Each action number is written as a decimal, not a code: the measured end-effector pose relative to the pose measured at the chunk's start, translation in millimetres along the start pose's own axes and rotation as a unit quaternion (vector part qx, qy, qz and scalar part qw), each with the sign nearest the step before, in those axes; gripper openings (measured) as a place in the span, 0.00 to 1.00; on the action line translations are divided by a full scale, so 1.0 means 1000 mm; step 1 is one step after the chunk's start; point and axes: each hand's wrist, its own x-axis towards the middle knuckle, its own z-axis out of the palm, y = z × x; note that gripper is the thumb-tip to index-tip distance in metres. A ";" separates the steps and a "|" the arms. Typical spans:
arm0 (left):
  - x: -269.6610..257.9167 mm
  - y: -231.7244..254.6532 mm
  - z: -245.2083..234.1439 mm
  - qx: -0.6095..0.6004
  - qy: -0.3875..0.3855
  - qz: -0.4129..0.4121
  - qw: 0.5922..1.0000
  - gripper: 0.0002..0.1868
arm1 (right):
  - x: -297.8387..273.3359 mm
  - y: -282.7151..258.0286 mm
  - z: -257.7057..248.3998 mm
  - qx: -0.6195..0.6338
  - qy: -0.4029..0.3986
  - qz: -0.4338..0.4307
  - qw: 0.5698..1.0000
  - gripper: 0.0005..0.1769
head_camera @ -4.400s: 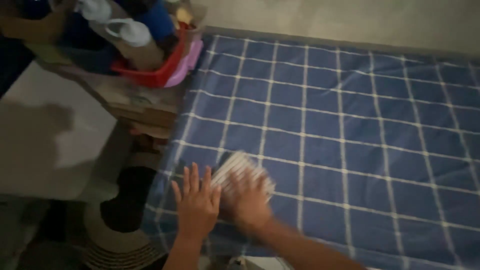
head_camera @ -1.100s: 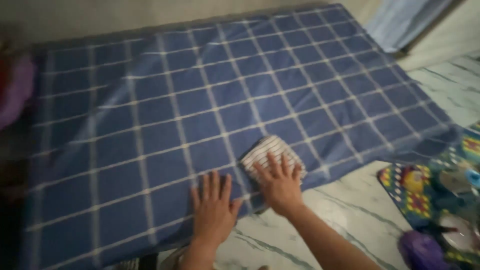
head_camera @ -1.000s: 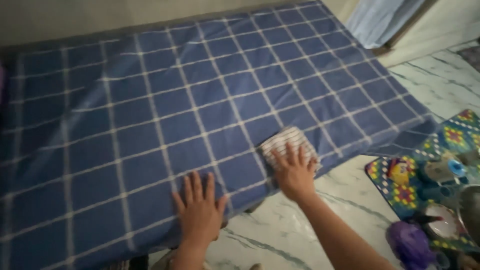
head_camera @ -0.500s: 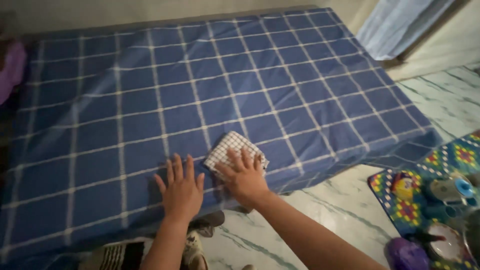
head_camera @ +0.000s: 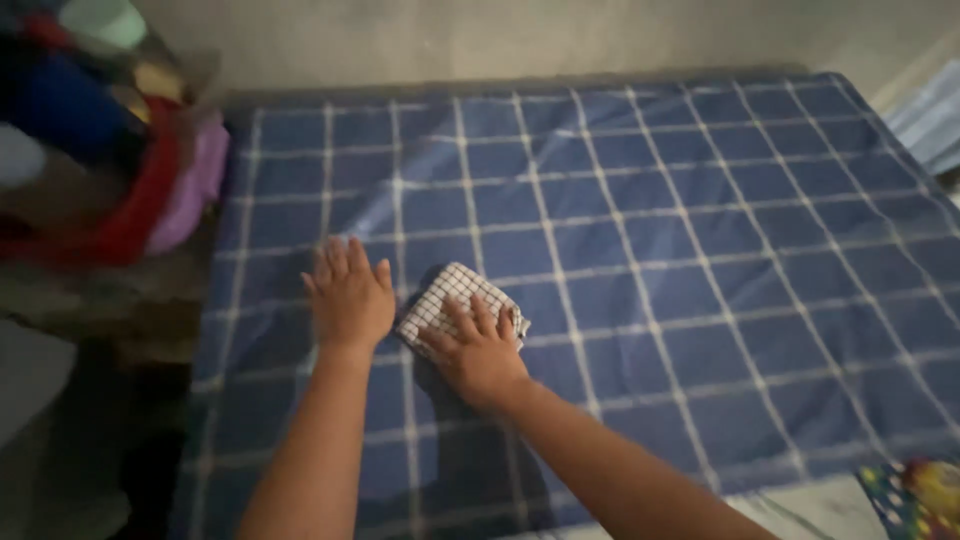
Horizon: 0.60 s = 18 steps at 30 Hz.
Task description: Wiping a table and covering it with a checkered tablecloth.
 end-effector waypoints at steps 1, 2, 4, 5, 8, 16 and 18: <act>0.023 -0.010 0.002 0.003 -0.011 -0.006 1.000 0.35 | 0.018 -0.006 -0.003 -0.008 -0.003 -0.003 1.000 0.30; 0.044 -0.022 0.010 0.003 -0.008 -0.005 1.000 0.35 | 0.034 -0.012 -0.006 -0.009 -0.001 -0.005 1.000 0.30; 0.081 -0.045 0.029 0.012 0.003 -0.003 1.000 0.35 | 0.062 -0.022 -0.011 0.002 -0.037 0.021 0.999 0.33; 0.094 -0.051 0.026 0.012 0.004 -0.003 1.000 0.35 | 0.075 -0.023 -0.008 0.002 -0.036 0.021 0.999 0.33; 0.130 -0.064 0.021 0.026 -0.074 -0.030 0.996 0.36 | 0.109 -0.024 -0.004 -0.021 -0.002 0.018 1.000 0.33; 0.147 -0.105 0.051 0.047 -0.070 -0.025 0.996 0.45 | 0.156 -0.028 -0.014 0.028 -0.042 0.048 0.998 0.32; 0.161 -0.107 0.047 0.070 -0.077 -0.062 0.993 0.47 | 0.160 -0.026 -0.008 0.020 -0.015 0.033 0.999 0.32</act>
